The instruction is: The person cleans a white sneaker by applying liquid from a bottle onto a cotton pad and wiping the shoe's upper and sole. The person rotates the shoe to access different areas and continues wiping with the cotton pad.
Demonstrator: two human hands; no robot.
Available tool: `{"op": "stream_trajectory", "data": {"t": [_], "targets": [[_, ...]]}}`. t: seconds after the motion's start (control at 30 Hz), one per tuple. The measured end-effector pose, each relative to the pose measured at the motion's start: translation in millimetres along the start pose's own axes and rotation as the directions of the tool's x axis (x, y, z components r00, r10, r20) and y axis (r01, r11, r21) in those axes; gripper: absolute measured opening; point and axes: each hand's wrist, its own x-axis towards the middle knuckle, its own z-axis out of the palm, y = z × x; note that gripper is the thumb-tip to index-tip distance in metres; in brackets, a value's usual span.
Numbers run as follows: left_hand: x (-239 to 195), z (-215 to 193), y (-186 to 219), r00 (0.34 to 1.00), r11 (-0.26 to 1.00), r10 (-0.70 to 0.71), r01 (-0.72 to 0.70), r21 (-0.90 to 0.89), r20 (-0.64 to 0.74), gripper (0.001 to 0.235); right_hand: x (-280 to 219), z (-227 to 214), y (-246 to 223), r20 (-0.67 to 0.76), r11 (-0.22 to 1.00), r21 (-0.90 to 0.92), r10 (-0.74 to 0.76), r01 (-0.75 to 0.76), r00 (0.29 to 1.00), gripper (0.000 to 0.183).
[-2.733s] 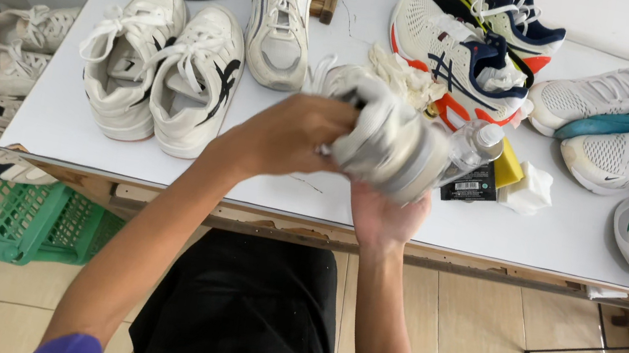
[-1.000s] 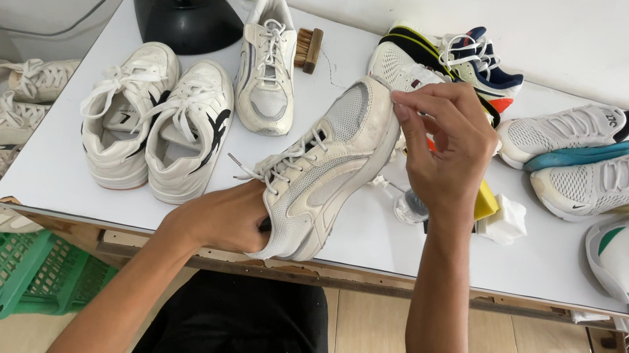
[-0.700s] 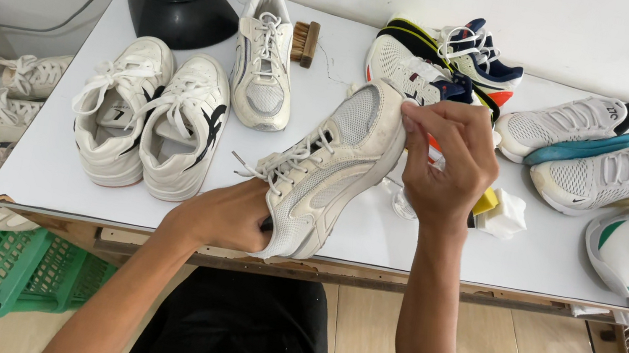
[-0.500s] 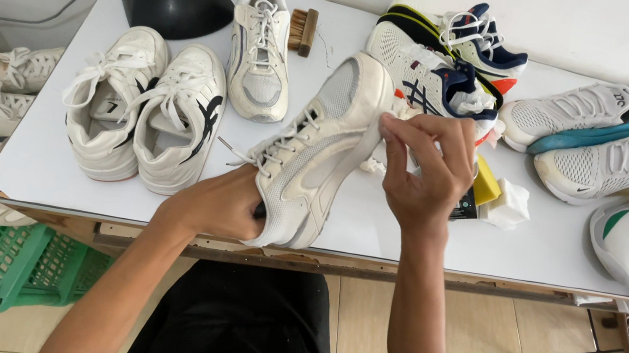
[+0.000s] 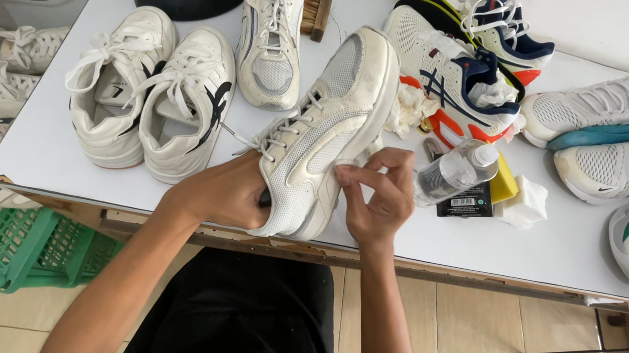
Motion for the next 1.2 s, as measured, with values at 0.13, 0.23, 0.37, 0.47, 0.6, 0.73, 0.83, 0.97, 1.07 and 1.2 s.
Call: {"op": "stream_trajectory", "data": {"t": [0.13,0.23,0.37,0.47,0.6,0.73,0.83,0.97,1.07,1.2], "targets": [[-19,18,-44,0.999,0.998,-0.046,0.046,-0.036,0.006,0.026,-7,-3,-21,0.106,0.972,0.159,0.155,-0.171,0.982,0.004],[-19,20,-47,0.999,0.999,-0.031,0.031,-0.041,-0.01,0.024,-17,-12,-28,0.198,0.954,0.162,0.218,-0.252,0.956,0.001],[-14,21,-51,0.999,0.999,-0.007,0.006,-0.037,-0.031,0.031,-21,-28,-37,0.3,0.945,0.112,0.263,-0.308,0.917,0.003],[-11,15,-40,0.999,1.0,0.011,-0.012,-0.026,-0.031,0.041,-11,-41,-32,0.397,0.925,0.192,0.233,-0.329,0.888,0.004],[1,-9,12,0.997,0.998,0.06,-0.06,-0.008,-0.04,0.045,12,-48,-9,0.094,0.949,0.263,0.156,-0.176,0.983,0.011],[-10,21,-50,1.0,1.0,0.02,-0.019,0.017,-0.024,0.056,42,-24,-5,-0.016,0.994,0.113,-0.008,0.01,1.0,0.012],[-4,9,-24,0.999,1.0,0.014,-0.015,-0.019,-0.045,0.054,46,-10,-7,0.052,0.985,-0.078,-0.151,0.155,0.987,0.005],[-12,16,-46,0.998,1.0,0.023,-0.023,-0.008,-0.064,0.057,27,-3,-18,0.134,0.996,-0.072,-0.046,0.056,0.99,0.003],[-15,16,-51,0.998,0.999,0.005,-0.007,-0.036,-0.066,0.058,14,-5,-26,0.173,0.999,-0.029,0.019,-0.014,0.985,0.006],[-16,16,-46,0.998,0.997,-0.004,0.0,-0.073,-0.055,0.06,-11,-19,-31,0.299,0.986,0.046,0.142,-0.163,0.944,0.003]]}}
